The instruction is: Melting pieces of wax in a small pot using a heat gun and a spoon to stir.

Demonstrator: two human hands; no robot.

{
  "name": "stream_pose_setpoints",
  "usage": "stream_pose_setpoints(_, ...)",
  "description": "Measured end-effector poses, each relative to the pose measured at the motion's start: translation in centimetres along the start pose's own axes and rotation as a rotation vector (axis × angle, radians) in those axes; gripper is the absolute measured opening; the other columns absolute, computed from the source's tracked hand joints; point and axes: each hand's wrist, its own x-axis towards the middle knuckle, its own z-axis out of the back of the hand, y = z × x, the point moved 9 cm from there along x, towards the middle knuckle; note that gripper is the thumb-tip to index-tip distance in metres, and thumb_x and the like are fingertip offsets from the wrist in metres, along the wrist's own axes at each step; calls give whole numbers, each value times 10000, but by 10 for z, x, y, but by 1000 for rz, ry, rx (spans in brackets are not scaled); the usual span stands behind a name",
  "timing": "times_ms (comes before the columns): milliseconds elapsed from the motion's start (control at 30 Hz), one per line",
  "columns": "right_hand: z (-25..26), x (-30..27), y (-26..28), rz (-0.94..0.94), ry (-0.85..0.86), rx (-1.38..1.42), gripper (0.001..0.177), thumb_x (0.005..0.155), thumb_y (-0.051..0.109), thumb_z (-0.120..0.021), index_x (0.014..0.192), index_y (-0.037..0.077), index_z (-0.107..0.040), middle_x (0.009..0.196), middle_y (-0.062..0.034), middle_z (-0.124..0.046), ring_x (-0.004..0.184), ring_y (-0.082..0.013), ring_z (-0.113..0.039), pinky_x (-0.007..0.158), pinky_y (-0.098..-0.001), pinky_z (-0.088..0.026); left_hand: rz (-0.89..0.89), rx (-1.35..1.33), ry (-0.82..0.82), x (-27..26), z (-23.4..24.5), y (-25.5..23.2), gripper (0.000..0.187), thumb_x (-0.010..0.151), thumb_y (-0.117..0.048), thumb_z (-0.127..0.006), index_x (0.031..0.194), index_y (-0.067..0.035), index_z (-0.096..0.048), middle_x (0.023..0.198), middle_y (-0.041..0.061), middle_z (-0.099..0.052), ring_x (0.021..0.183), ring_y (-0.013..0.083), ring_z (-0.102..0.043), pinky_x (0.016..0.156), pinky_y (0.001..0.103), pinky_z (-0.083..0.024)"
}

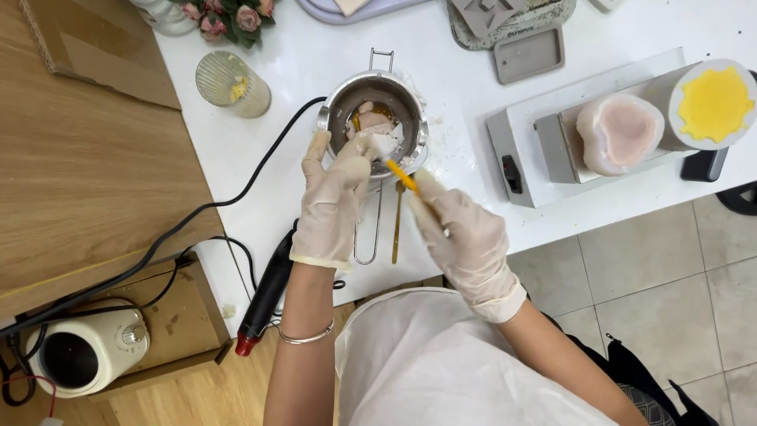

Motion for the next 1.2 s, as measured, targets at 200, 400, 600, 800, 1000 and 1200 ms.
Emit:
stream_pose_setpoints(200,-34,0,-7,128,79,-318,202,990,249,-753,1107,211,-592,706,-33,-535,498,-218,-498,474,-376,-406,13,-49,19,-1,7,3,1135,836,-396,-799,1620,-95,-35,1515,199,-446,1458,333,-430,1259,454,-236)
stream_pose_setpoints(400,-16,16,21,133,140,-312,395,964,193,-760,1334,145,-631,525,40,-484,325,-138,-411,285,-332,-310,10,44,32,-2,0,-7,1122,824,-565,-740,1628,-90,-118,1559,176,-415,1457,324,-398,1239,467,-213)
stream_pose_setpoints(600,-32,0,-5,90,101,-255,234,997,224,-735,981,219,-502,584,34,-476,408,-124,-390,380,-339,-314,76,31,56,-1,-2,-5,1157,831,-710,-642,1620,-53,-109,1621,263,-344,1542,337,-303,1260,461,-108)
stream_pose_setpoints(800,-4,16,36,167,139,-91,325,967,198,-741,1283,146,-683,545,29,-468,382,-125,-404,358,-336,-318,75,69,81,-2,-13,-8,1240,794,-784,-623,1621,-10,-117,1652,295,-280,1573,388,-224,1259,512,-131)
stream_pose_setpoints(1000,0,12,-1,64,40,-193,264,1004,208,-702,1246,109,-669,716,-33,-615,553,-171,-564,492,-326,-434,105,156,49,-12,-27,-19,1273,711,-804,-643,1612,-116,-64,1648,264,-229,1557,396,-194,1248,507,-111)
stream_pose_setpoints(1200,14,0,-85,-677,177,98,253,1018,252,-614,1207,90,-661,821,-95,-728,628,-210,-677,525,-327,-556,-372,648,-11,-43,-44,-19,598,1090,-477,-576,1522,-66,-526,1506,190,-596,1442,344,-575,1286,459,-453)
